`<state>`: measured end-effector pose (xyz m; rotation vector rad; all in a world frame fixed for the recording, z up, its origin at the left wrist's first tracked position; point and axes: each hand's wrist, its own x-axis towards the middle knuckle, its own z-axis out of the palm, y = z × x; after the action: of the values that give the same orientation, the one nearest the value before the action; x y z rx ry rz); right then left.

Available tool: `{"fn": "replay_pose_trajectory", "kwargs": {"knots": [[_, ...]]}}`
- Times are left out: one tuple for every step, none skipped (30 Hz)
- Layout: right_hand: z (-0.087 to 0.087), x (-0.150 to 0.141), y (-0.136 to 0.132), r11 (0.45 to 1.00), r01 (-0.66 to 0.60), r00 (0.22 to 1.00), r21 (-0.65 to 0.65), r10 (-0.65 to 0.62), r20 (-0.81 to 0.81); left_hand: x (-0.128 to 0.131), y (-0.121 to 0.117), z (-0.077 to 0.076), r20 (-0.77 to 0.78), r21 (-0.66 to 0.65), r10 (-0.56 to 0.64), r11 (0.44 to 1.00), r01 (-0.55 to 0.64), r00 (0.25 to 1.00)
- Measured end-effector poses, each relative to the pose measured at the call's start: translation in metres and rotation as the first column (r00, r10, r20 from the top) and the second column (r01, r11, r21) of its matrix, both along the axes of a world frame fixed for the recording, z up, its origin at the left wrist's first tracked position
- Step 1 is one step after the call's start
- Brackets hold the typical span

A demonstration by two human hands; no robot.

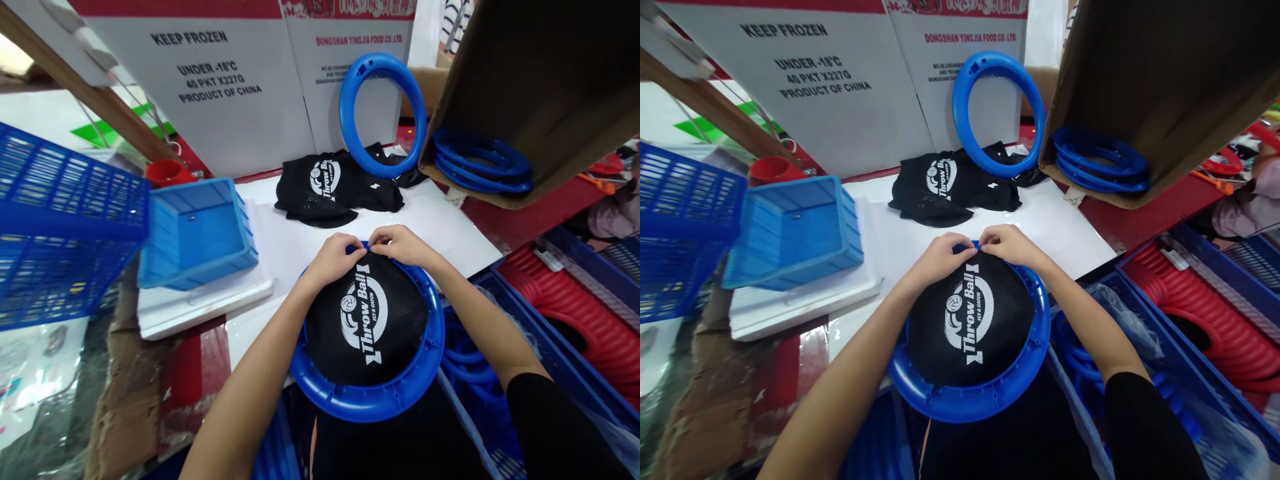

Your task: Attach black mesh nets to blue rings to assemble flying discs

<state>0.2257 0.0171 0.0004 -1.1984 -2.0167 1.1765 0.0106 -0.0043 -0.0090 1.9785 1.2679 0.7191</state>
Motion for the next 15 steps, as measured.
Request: {"fn": "replay_pose_trajectory", "kwargs": {"knots": [[-0.0009,-0.0001,-0.0004,1.000,0.001,1.000,0.012,-0.001,-0.013,0.0002,0.0001,-0.0001,0.000,0.001,0.003,1.000,-0.003,1.000],[-0.0022,-0.0001,-0.0009,1.000,0.005,1.000,0.019,-0.005,-0.027,0.0003,0.0002,0.0000,-0.002,0.003,0.004,1.000,-0.004,1.000],[-0.0036,0.0000,-0.0015,1.000,0.014,0.999,0.024,-0.013,-0.041,0.0004,0.0003,0.0000,-0.004,0.006,0.005,1.000,-0.005,1.000],[-0.0051,0.0001,-0.0020,0.999,0.024,0.998,0.029,-0.022,-0.052,0.0005,0.0003,0.0001,-0.008,0.009,0.005,1.000,-0.005,1.000],[-0.0065,0.0003,-0.0024,0.999,0.036,0.998,0.033,-0.034,-0.060,0.0005,0.0004,0.0002,-0.013,0.012,0.007,1.000,-0.007,1.000],[-0.0077,0.0003,-0.0028,0.998,0.048,0.997,0.034,-0.045,-0.065,0.0006,0.0004,0.0001,-0.019,0.013,0.009,1.000,-0.009,1.000],[-0.0086,0.0003,-0.0032,0.998,0.057,0.996,0.034,-0.055,-0.068,0.0008,0.0004,0.0000,-0.025,0.015,0.011,1.000,-0.011,1.000],[-0.0092,0.0002,-0.0035,0.997,0.065,0.996,0.034,-0.063,-0.070,0.0011,0.0004,-0.0002,-0.031,0.016,0.012,1.000,-0.012,0.999],[-0.0095,0.0000,-0.0040,0.997,0.071,0.995,0.036,-0.068,-0.072,0.0015,0.0005,-0.0005,-0.037,0.018,0.014,1.000,-0.013,0.999],[-0.0095,-0.0004,-0.0046,0.996,0.076,0.995,0.041,-0.073,-0.072,0.0021,0.0006,-0.0009,-0.044,0.023,0.015,1.000,-0.014,0.999],[-0.0093,-0.0007,-0.0054,0.995,0.081,0.995,0.051,-0.077,-0.069,0.0027,0.0007,-0.0014,-0.052,0.031,0.017,0.999,-0.016,0.999],[-0.0089,-0.0011,-0.0063,0.994,0.088,0.995,0.065,-0.083,-0.063,0.0033,0.0009,-0.0018,-0.060,0.040,0.021,0.999,-0.018,0.998],[-0.0086,-0.0016,-0.0074,0.992,0.095,0.994,0.084,-0.091,-0.055,0.0038,0.0012,-0.0022,-0.068,0.048,0.025,0.999,-0.022,0.997],[-0.0082,-0.0021,-0.0087,0.990,0.101,0.994,0.103,-0.097,-0.046,0.0042,0.0014,-0.0024,-0.073,0.053,0.028,0.998,-0.024,0.997],[-0.0078,-0.0026,-0.0101,0.987,0.106,0.994,0.121,-0.103,-0.035,0.0044,0.0017,-0.0024,-0.076,0.054,0.030,0.998,-0.026,0.997]]}}
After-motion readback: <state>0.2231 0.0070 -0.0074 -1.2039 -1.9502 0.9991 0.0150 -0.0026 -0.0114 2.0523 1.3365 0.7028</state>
